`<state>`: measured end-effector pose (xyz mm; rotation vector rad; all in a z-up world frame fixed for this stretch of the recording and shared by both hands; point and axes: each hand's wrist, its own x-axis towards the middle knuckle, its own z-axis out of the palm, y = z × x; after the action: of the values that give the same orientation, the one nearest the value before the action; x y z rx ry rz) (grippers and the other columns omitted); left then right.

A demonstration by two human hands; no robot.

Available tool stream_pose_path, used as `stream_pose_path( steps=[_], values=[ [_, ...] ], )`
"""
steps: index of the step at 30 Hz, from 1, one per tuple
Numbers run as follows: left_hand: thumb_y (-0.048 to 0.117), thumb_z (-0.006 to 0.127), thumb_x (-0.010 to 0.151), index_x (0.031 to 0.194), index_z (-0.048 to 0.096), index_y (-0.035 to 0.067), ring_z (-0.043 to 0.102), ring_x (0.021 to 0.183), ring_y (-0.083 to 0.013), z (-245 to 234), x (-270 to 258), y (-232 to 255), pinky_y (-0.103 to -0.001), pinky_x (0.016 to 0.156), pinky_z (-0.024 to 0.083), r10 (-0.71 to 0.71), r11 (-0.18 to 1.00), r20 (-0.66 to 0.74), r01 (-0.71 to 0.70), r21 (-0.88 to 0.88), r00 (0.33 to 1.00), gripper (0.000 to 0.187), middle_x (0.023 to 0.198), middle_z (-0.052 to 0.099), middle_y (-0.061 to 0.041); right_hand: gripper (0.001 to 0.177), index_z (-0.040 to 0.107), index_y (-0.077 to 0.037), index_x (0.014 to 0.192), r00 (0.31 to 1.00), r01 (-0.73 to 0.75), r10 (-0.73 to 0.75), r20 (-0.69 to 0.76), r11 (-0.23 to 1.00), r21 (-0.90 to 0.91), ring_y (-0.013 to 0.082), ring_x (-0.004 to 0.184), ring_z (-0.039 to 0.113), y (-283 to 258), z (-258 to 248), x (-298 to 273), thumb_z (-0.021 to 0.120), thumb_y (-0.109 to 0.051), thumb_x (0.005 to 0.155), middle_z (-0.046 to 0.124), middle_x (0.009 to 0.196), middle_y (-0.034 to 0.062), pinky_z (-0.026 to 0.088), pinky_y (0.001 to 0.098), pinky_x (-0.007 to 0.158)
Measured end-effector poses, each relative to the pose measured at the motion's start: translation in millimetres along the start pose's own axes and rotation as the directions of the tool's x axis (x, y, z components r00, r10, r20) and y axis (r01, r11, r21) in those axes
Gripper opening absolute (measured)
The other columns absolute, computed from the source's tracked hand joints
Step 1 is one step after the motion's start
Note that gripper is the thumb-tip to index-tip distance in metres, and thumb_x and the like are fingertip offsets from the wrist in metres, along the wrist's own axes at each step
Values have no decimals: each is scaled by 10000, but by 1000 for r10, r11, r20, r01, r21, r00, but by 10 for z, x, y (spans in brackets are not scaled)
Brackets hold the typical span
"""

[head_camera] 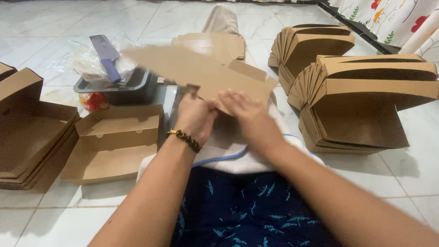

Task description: The person assembles flat cardboard pieces into small rectangular boxes by folding and interlocking the flaps. They handle each piece by hand, fold the sides, and secure the tabs to form the box shape, then place the finished boxes in a stack.

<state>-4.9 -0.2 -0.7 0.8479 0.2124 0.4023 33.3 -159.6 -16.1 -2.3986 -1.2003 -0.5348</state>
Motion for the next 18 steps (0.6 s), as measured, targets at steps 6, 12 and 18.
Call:
stream_pose_path(
  steps=[6, 12, 18],
  values=[
    [-18, 465, 989, 1395, 417, -71, 675, 1103, -289, -38, -280, -15, -350, 966, 591, -469, 860, -56, 471, 197, 881, 412, 1312, 573, -173, 536, 552, -455, 1406, 891, -213, 330, 312, 910, -355, 187, 1421, 439, 466, -378, 144, 433, -94, 1028, 513, 1523, -77, 75, 653, 1241],
    [99, 534, 979, 1085, 739, -11, 700, 777, -243, -460, 21, 208, -399, 735, 573, 187, 589, -146, 8, 808, 971, 256, 860, 760, -125, 610, 490, -251, 1480, 865, -130, 302, 401, 906, -402, 251, 1500, 285, 284, -319, 288, 580, -117, 892, 399, 1578, 61, 73, 754, 1153],
    [108, 544, 928, 1128, 673, 44, 685, 958, -294, -1178, 549, 550, -448, 826, 579, 364, 577, -613, 346, 739, 701, 246, 1068, 670, -155, 685, 466, -176, 1466, 925, 15, 66, 374, 978, -210, 328, 1467, 283, -34, 220, 416, 663, -195, 810, 372, 1571, 123, 154, 668, 1134]
  ],
)
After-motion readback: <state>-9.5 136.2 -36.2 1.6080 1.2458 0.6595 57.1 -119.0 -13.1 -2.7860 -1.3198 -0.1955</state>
